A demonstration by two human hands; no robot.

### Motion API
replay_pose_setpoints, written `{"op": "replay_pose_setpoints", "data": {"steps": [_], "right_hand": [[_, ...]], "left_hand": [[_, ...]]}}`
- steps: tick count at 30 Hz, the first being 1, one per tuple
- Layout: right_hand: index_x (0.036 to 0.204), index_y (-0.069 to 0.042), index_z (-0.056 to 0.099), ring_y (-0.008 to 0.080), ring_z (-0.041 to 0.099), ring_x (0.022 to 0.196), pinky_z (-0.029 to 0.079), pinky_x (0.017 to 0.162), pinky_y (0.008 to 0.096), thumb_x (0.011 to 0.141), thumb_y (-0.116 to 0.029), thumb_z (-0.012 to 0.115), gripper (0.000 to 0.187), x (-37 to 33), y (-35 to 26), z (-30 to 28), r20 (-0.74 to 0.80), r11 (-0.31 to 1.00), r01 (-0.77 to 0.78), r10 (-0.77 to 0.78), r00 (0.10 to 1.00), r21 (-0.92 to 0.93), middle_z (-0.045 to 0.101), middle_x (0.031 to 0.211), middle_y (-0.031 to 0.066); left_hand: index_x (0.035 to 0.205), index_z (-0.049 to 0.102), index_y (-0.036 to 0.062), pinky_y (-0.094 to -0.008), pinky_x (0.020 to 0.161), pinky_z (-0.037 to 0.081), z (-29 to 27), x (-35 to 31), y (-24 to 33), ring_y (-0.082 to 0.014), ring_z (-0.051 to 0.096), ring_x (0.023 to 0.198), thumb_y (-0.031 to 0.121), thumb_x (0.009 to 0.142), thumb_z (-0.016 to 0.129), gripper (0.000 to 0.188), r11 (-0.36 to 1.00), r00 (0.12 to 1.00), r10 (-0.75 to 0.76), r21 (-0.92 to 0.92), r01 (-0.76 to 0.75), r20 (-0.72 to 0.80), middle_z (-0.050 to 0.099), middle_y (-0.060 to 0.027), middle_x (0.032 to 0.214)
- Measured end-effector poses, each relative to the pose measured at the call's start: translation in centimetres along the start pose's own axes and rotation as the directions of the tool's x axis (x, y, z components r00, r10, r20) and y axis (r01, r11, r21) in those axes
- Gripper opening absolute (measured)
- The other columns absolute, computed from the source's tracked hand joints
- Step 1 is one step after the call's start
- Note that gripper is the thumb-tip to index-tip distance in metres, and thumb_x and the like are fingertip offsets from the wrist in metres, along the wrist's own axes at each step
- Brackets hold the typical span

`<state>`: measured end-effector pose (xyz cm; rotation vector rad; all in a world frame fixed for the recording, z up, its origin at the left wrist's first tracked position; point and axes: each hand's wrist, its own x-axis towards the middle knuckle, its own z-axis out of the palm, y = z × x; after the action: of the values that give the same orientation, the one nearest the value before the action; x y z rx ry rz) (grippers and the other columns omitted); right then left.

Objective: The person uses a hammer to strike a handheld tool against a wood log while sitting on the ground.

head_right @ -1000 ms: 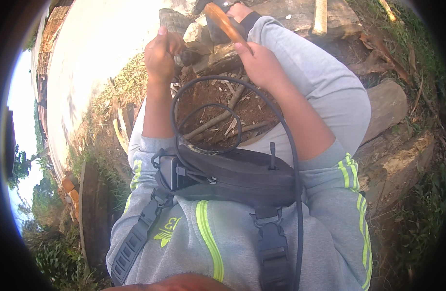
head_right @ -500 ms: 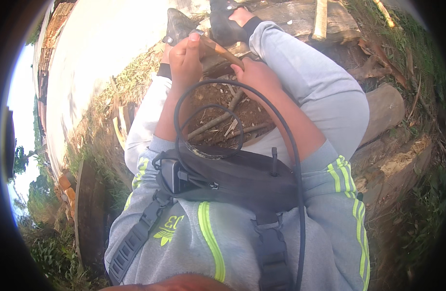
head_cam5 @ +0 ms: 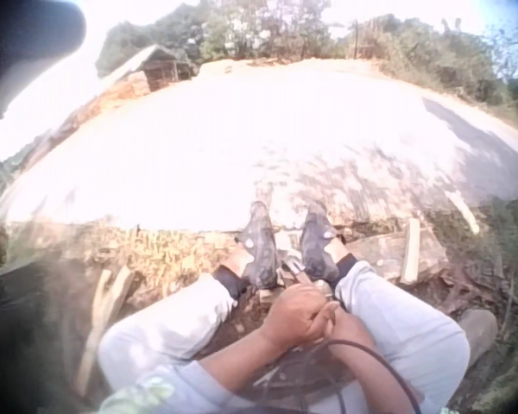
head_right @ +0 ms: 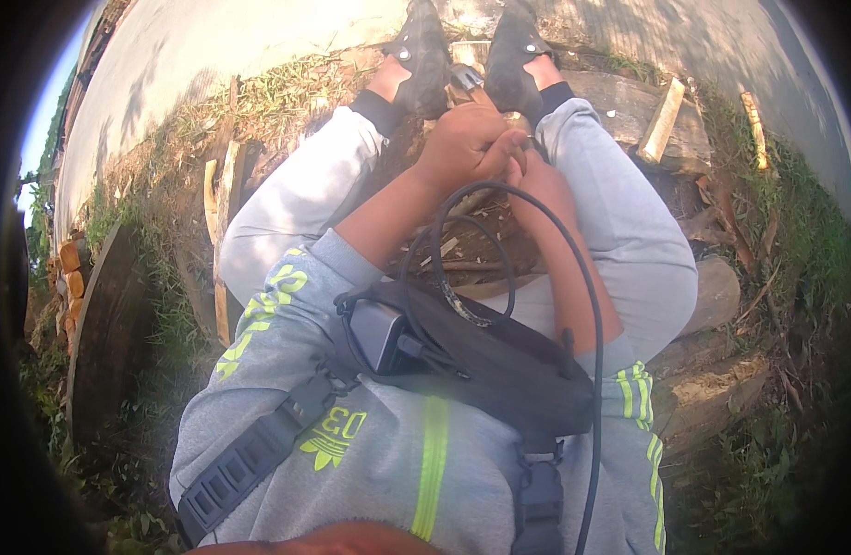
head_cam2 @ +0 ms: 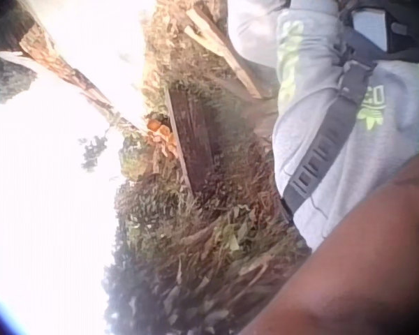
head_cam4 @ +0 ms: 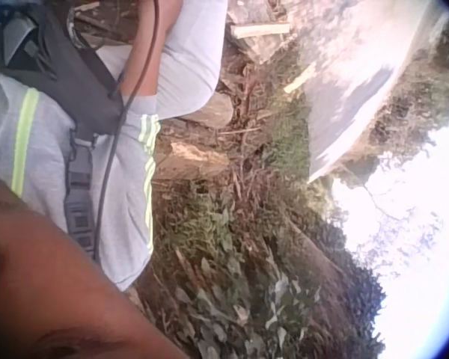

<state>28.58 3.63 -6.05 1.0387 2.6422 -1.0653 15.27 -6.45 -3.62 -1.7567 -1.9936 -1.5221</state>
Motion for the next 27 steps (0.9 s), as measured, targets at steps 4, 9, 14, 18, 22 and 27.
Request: {"op": "replay_pose_setpoints", "data": {"steps": [4, 9, 14, 18, 22, 27], "right_hand": [[0.117, 0.000, 0.061, 0.0472, 0.067, 0.106, 0.053, 0.088, 0.0553, 0.105, -0.029, 0.052, 0.033, -0.8, -0.2, 0.5, 0.080, 0.994, 0.008, 0.000, 0.997, -0.105, 0.071, 0.106, 0.0293], [0.121, 0.001, 0.065, 0.0462, 0.069, 0.107, 0.054, 0.090, 0.0527, 0.103, -0.025, 0.051, 0.034, 1.6, 2.8, 3.2, 0.039, 0.985, 0.124, -0.120, 0.992, -0.117, 0.071, 0.108, 0.0291], [0.113, 0.002, 0.064, 0.0309, 0.066, 0.083, 0.052, 0.073, 0.0398, 0.107, -0.030, 0.046, 0.037, 0.1, 2.7, -0.3, 0.054, 0.926, 0.010, -0.033, 0.998, 0.377, 0.067, 0.088, 0.0154], [0.100, -0.011, 0.053, 0.0074, 0.036, 0.041, 0.031, 0.037, 0.0250, 0.112, -0.049, 0.044, 0.041, -1.9, 3.1, -1.6, 0.183, 0.645, -0.201, 0.096, 0.978, 0.737, 0.040, 0.060, -0.0034], [0.095, -0.012, 0.049, 0.0085, 0.036, 0.042, 0.032, 0.039, 0.0259, 0.112, -0.050, 0.043, 0.042, -4.8, 4.8, -4.2, 0.173, 0.567, -0.278, 0.233, 0.957, 0.776, 0.039, 0.060, -0.0027], [0.095, -0.013, 0.049, 0.0091, 0.036, 0.043, 0.033, 0.040, 0.0263, 0.112, -0.052, 0.042, 0.043, -6.9, 6.1, -6.1, 0.119, 0.589, -0.260, 0.267, 0.956, 0.765, 0.039, 0.060, -0.0024]], "left_hand": [[0.069, 0.068, 0.0076, -0.0434, 0.068, 0.049, -0.1, -2.8, 0.5, -0.0317, 0.062, 0.066, 0.025, 0.094, 0.072, 0.031, 0.997, 0.998, 0.057, 0.058, -0.059, 0.024, 0.063, -0.0096, 0.068], [0.069, 0.068, 0.0089, -0.0426, 0.071, 0.049, 0.2, -2.8, 1.0, -0.0307, 0.062, 0.069, 0.030, 0.094, 0.072, 0.033, 0.998, 1.000, 0.006, 0.069, -0.006, 0.007, 0.062, -0.0085, 0.067], [0.069, 0.066, 0.0095, -0.0423, 0.073, 0.049, 1.4, -0.7, 0.8, -0.0318, 0.061, 0.070, 0.038, 0.093, 0.073, 0.038, 0.999, 0.994, -0.020, -0.036, 0.024, 0.104, 0.060, -0.0081, 0.067], [0.073, 0.064, 0.0080, -0.0434, 0.075, 0.049, 0.8, -2.2, 0.2, -0.0326, 0.062, 0.075, 0.039, 0.090, 0.077, 0.038, 0.997, 0.987, -0.066, 0.043, 0.060, 0.148, 0.061, -0.0101, 0.072], [0.077, 0.065, 0.0066, -0.0457, 0.078, 0.049, 1.4, 1.0, 0.0, -0.0337, 0.063, 0.082, 0.036, 0.089, 0.078, 0.034, 0.960, 0.960, -0.278, -0.021, 0.278, -0.013, 0.065, -0.0108, 0.079], [0.082, 0.065, 0.0052, -0.0495, 0.079, 0.050, 2.8, 6.8, -1.1, -0.0374, 0.063, 0.086, 0.033, 0.090, 0.078, 0.032, 0.898, 0.837, -0.438, -0.122, 0.422, -0.330, 0.067, -0.0133, 0.084]]}}
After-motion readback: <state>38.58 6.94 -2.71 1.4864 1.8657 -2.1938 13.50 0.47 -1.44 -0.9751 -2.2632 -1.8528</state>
